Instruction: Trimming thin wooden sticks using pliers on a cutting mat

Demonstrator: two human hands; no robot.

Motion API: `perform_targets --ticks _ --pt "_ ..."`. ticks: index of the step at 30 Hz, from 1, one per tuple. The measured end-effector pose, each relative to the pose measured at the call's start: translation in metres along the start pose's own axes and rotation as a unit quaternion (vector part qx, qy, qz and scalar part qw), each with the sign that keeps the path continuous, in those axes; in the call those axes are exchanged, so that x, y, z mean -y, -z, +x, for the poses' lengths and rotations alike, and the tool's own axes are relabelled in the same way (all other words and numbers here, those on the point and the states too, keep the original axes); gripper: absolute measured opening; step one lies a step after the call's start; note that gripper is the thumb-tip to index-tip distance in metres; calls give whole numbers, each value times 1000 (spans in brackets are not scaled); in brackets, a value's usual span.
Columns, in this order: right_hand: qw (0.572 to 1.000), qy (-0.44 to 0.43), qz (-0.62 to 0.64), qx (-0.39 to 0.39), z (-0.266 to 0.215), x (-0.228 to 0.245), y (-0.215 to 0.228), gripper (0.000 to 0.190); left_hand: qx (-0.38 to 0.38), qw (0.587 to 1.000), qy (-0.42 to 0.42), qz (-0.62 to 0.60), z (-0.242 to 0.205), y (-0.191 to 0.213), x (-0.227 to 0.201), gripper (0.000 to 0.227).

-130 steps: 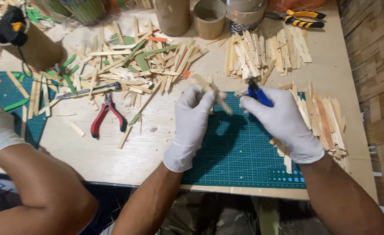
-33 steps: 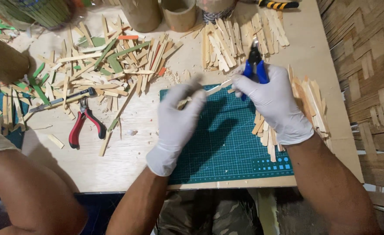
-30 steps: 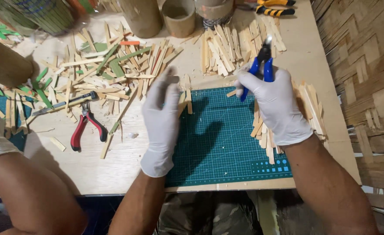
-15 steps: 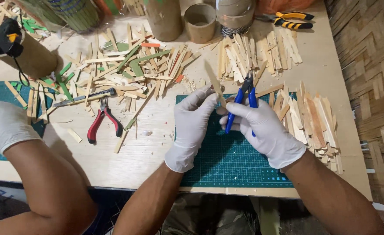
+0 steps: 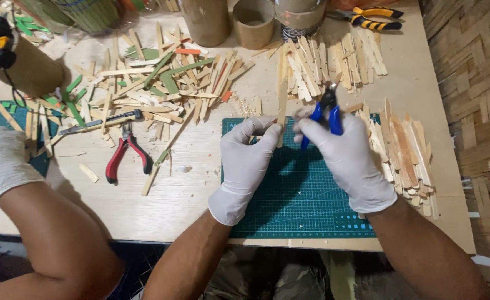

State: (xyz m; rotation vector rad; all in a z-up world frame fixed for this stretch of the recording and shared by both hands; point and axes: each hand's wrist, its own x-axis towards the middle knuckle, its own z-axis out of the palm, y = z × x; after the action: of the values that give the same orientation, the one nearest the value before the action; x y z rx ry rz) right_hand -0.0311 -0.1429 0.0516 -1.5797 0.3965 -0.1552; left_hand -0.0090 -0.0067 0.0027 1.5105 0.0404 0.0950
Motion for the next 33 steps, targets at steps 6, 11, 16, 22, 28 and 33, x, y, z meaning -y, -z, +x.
perform_targets --ticks 6,11,16,22,28,33 --pt "993 111 34 -17 15 -7 15 19 48 997 0 56 -8 -11 16 10" --pt "996 86 23 -20 18 -7 25 26 85 993 -7 77 -11 -14 10 6" --pt "996 62 64 -25 15 -2 22 28 110 992 -7 66 -12 -14 14 5" --pt "998 46 44 -14 19 -6 25 28 130 991 41 -12 -14 -17 0 17" --pt "999 32 18 -9 18 -4 19 25 119 991 52 -30 -13 -20 3 12" --pt "990 72 -118 -1 9 9 21 21 70 996 43 -29 -6 -11 8 9"
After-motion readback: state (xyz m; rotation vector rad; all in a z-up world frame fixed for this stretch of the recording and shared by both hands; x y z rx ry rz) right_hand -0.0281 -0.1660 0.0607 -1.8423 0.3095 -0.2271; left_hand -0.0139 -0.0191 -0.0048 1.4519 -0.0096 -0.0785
